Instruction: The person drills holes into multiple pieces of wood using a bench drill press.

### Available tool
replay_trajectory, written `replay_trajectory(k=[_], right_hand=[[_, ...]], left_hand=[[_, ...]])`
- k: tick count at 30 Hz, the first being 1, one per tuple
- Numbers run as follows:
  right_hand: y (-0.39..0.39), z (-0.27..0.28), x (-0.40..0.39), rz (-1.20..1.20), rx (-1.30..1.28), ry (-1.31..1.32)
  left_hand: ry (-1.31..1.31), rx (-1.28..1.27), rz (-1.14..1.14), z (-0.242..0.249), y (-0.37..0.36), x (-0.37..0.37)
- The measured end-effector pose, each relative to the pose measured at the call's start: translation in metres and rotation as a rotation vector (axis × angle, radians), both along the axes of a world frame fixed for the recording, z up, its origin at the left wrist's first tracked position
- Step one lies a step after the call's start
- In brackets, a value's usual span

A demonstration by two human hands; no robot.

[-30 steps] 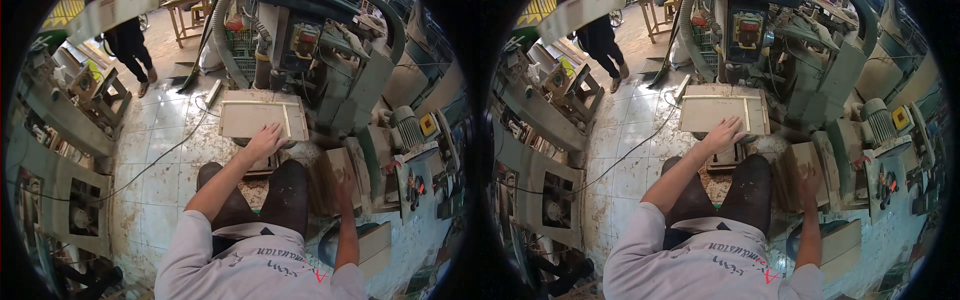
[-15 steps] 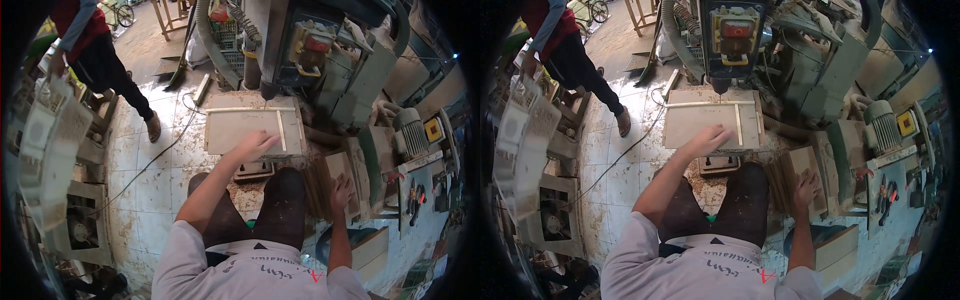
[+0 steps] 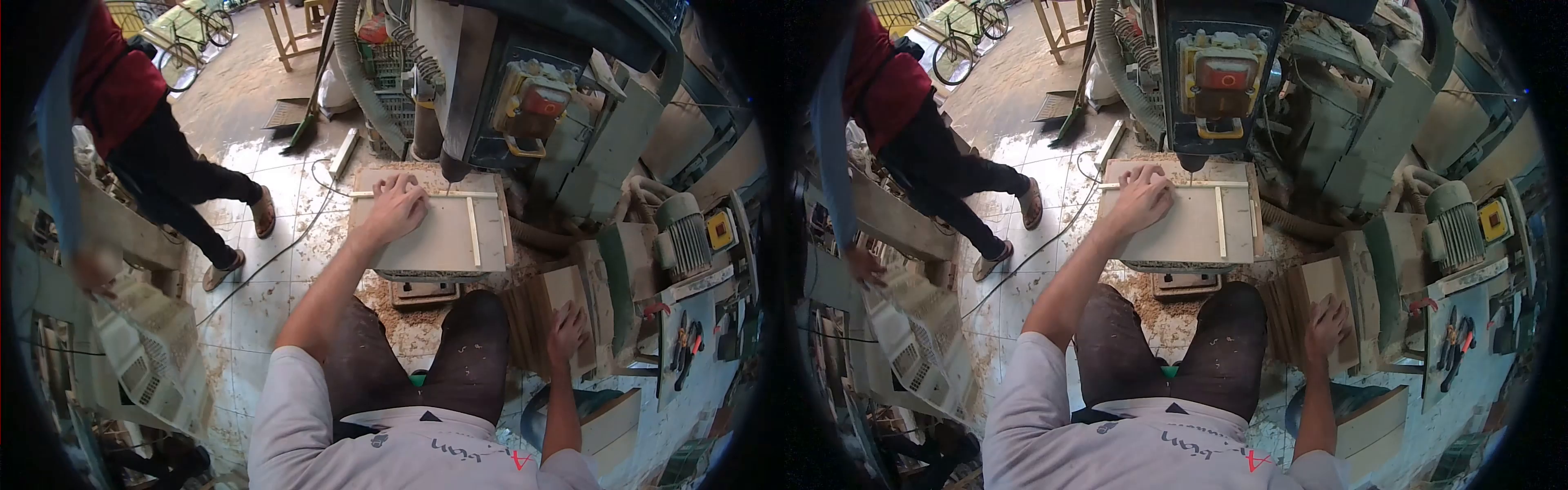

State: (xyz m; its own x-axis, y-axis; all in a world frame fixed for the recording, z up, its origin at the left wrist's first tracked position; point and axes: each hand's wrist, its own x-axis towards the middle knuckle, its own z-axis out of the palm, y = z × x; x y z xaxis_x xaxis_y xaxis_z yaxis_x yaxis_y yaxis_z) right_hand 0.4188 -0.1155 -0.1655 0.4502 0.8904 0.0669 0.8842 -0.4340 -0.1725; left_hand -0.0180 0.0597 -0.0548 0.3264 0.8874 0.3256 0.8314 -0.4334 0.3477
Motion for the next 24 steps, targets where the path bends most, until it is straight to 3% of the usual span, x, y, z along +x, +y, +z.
replay_trajectory(k=[2, 4, 8, 11, 15, 16, 17, 18, 20, 22, 24], right_hand=[[0.0, 0.0, 0.0, 0.002, -0.001, -0.008], [-0.002, 0.0, 0.001, 0.007, -0.007, -0.015], [-0.002, 0.004, -0.002, 0.008, 0.005, -0.033], [-0.001, -0.012, 0.007, 0.02, 0.046, -0.064], [0.002, -0.053, 0.044, 0.217, 0.104, -0.31], [0.003, -0.047, 0.044, 0.237, 0.084, -0.304], [0.004, -0.06, 0.054, 0.224, 0.097, -0.383], [0.011, -0.075, 0.067, 0.213, 0.122, -0.46], [0.02, -0.085, 0.083, 0.279, 0.26, -0.278], [0.015, -0.036, 0.038, 0.069, 0.03, -0.296], [0.019, -0.043, 0.037, 0.069, 0.048, -0.313]], left_hand=[[0.006, -0.063, -0.012, -0.002, 0.004, 0.006], [-0.087, 0.062, 0.067, -0.005, 0.004, 0.011], [-0.097, 0.07, 0.113, -0.007, 0.002, 0.011], [0.082, -0.028, 0.069, -0.001, 0.0, 0.009], [-0.006, 0.149, 0.202, -0.023, 0.007, 0.012], [-0.208, 0.15, 0.165, -0.026, 0.007, 0.012], [-0.25, -0.308, 0.146, -0.008, 0.008, 0.012], [-0.403, 0.259, 0.015, -0.063, 0.034, 0.017], [-0.106, 0.192, 0.022, -0.04, 0.015, 0.012], [-0.065, 0.157, 0.146, -0.048, 0.023, 0.017], [0.0, 0.203, 0.294, -0.057, 0.036, 0.027]])
